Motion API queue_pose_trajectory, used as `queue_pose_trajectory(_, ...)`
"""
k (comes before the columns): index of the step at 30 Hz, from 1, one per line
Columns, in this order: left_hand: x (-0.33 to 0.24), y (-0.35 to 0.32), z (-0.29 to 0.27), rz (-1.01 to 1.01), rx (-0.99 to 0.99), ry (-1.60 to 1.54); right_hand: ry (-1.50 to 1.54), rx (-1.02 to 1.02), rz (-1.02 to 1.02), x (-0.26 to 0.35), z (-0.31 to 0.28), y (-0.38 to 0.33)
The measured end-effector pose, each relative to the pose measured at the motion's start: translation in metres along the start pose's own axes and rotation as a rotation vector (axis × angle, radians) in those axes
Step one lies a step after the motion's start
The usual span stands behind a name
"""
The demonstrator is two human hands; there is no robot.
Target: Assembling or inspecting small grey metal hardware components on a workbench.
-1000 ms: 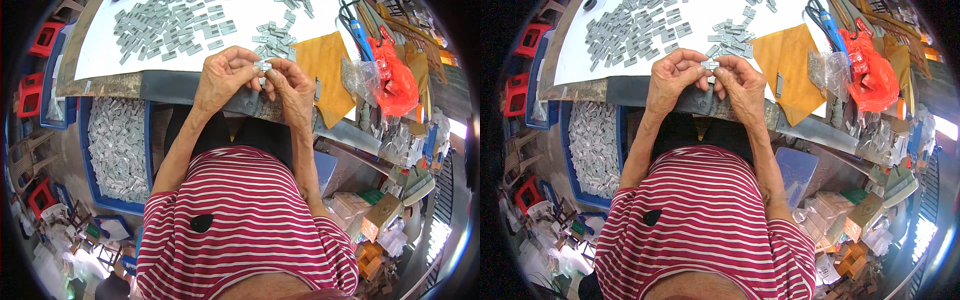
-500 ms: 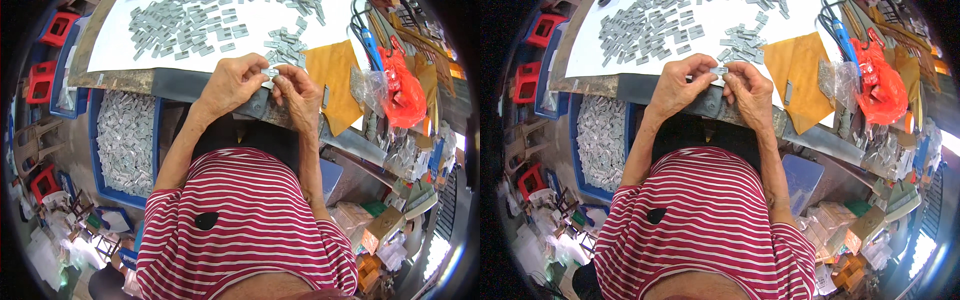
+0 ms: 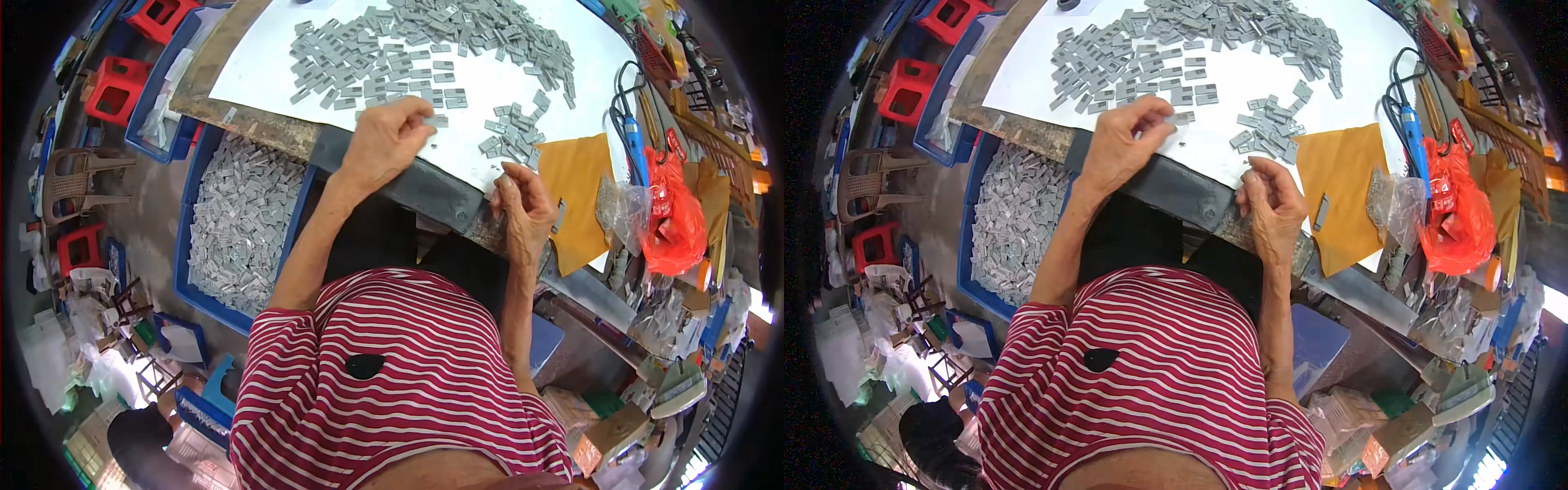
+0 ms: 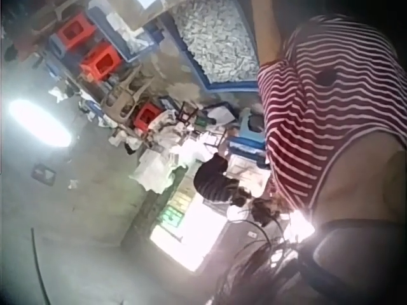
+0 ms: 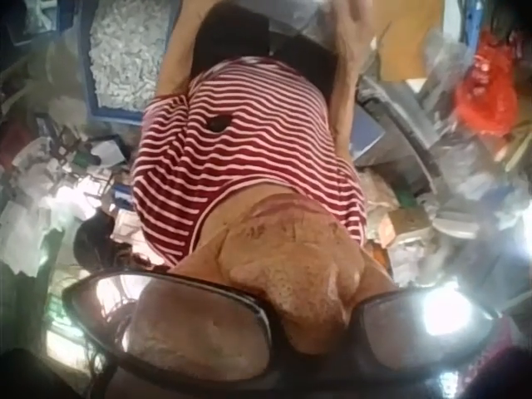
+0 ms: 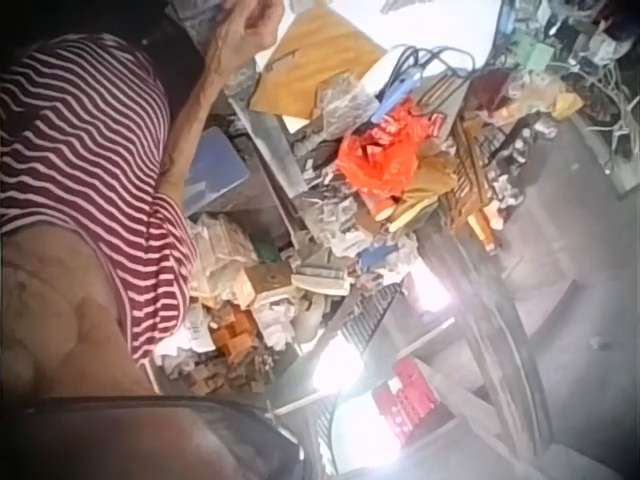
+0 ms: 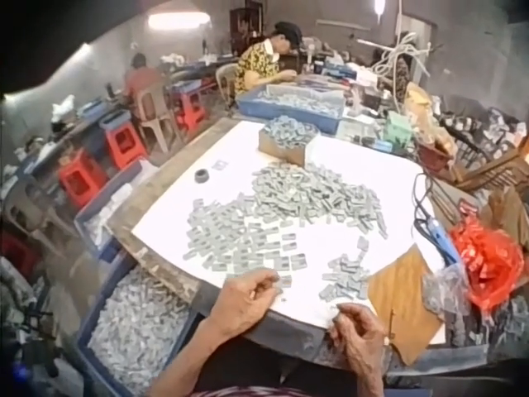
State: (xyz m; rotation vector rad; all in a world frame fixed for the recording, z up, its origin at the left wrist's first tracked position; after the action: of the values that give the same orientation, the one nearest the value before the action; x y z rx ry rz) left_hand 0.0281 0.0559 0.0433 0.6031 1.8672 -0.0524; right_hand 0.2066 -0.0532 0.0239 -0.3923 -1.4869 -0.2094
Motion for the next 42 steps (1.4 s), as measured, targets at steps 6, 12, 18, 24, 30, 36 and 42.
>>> queue_pose_trajectory(6, 0.012, 0.000, -0.023, -0.027, -0.142, 0.143, -0.103, -0.118, -0.029, -0.003, -0.009, -0.008)
queue_pose_trajectory(12, 0.003, 0.038, -0.008, 0.226, -0.144, 0.250, -0.313, -0.186, -0.164, -0.008, -0.011, -0.010)
queue_pose_trajectory(18, 0.009, 0.091, 0.020, 0.377, -0.150, 0.403, -0.338, -0.177, -0.209, -0.007, -0.010, -0.012)
queue_pose_trajectory(24, 0.035, 0.118, 0.043, 0.307, -0.101, 0.510, -0.425, -0.180, -0.267, -0.010, -0.012, -0.010)
queue_pose_trajectory(30, 0.044, 0.122, 0.042, 0.327, -0.063, 0.532, -0.384, -0.160, -0.246, -0.008, -0.011, -0.007)
queue_pose_trajectory(36, 0.050, 0.127, 0.033, 0.274, -0.070, 0.591, -0.372, -0.139, -0.247, -0.006, -0.009, -0.005)
queue_pose_trajectory(42, 0.031, 0.119, 0.037, 0.356, -0.104, 0.662, -0.370, -0.141, -0.266, -0.005, -0.011, -0.006)
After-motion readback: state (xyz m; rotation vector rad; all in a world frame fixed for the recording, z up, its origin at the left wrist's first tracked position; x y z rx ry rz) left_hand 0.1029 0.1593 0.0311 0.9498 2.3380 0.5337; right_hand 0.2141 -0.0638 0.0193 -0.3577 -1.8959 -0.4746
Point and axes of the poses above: each hand's wrist, its own y-axis towards the middle knuckle, its own z-axis out of the palm, x = y × z, the point moved 7 cm from there along y, towards the middle knuckle, and after that the axes turned 6 degrees about z, right-handed, at the moved point
